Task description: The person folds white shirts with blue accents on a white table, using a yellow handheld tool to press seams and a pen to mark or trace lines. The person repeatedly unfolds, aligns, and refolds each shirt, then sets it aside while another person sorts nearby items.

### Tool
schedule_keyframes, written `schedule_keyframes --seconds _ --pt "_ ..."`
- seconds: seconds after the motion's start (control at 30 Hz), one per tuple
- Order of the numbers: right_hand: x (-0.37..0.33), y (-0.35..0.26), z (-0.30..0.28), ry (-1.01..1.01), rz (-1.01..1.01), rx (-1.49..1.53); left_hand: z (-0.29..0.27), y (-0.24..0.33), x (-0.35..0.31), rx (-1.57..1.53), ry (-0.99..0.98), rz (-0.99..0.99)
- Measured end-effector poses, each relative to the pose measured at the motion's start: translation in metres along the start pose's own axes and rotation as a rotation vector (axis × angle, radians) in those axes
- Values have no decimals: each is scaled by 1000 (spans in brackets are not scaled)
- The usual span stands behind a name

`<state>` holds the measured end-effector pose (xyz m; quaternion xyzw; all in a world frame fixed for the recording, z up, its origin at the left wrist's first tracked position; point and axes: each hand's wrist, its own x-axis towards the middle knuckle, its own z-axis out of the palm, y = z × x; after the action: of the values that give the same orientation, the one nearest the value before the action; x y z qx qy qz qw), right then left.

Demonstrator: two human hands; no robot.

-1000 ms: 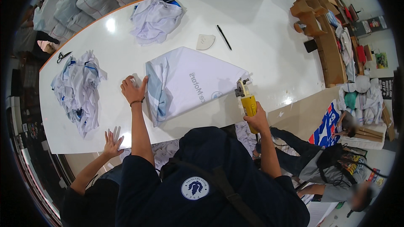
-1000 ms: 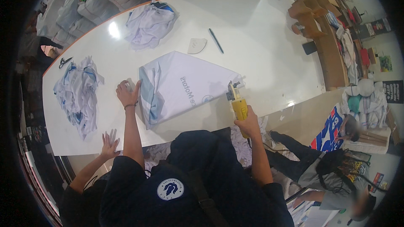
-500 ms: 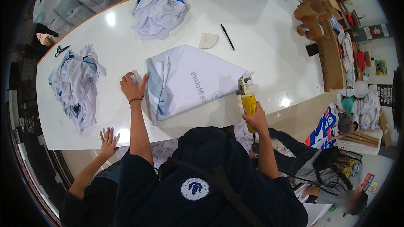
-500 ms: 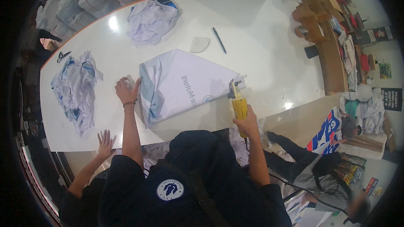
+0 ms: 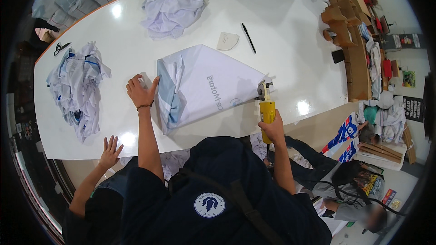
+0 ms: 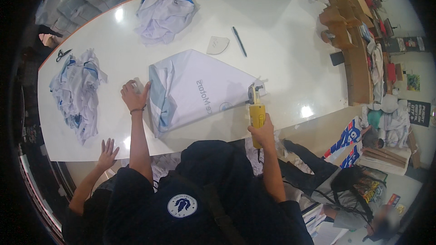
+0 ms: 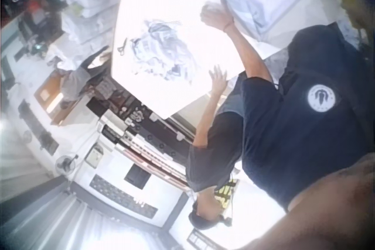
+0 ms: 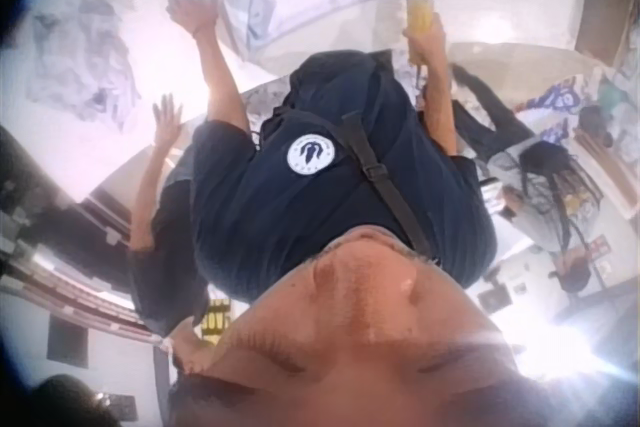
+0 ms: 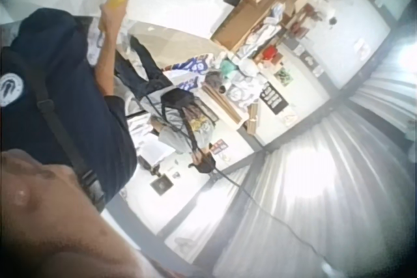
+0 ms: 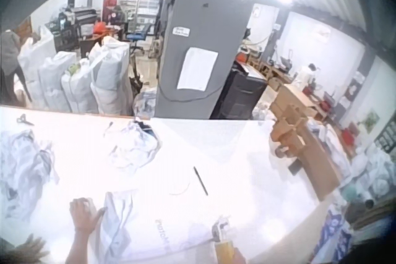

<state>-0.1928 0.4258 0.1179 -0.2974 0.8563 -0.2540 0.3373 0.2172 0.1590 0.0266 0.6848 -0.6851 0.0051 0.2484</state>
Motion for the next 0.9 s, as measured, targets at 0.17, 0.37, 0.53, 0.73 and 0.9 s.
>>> schedule_keyframes --seconds 0.17,0.37,0.53,0.73,0.9 --pt "1 -3 7 2 51 47 0 0 1 -11 13 5" --pt "-1 -13 13 24 82 82 -3 4 2 -25 -28 -29" --pt "6 9 25 60 15 70 -7 7 5 -47 -75 -66" --pt "6 3 33 73 78 139 -6 7 6 -46 -103 -90" --pt "2 -18 36 78 176 191 -6 7 6 -33 -104 -86"
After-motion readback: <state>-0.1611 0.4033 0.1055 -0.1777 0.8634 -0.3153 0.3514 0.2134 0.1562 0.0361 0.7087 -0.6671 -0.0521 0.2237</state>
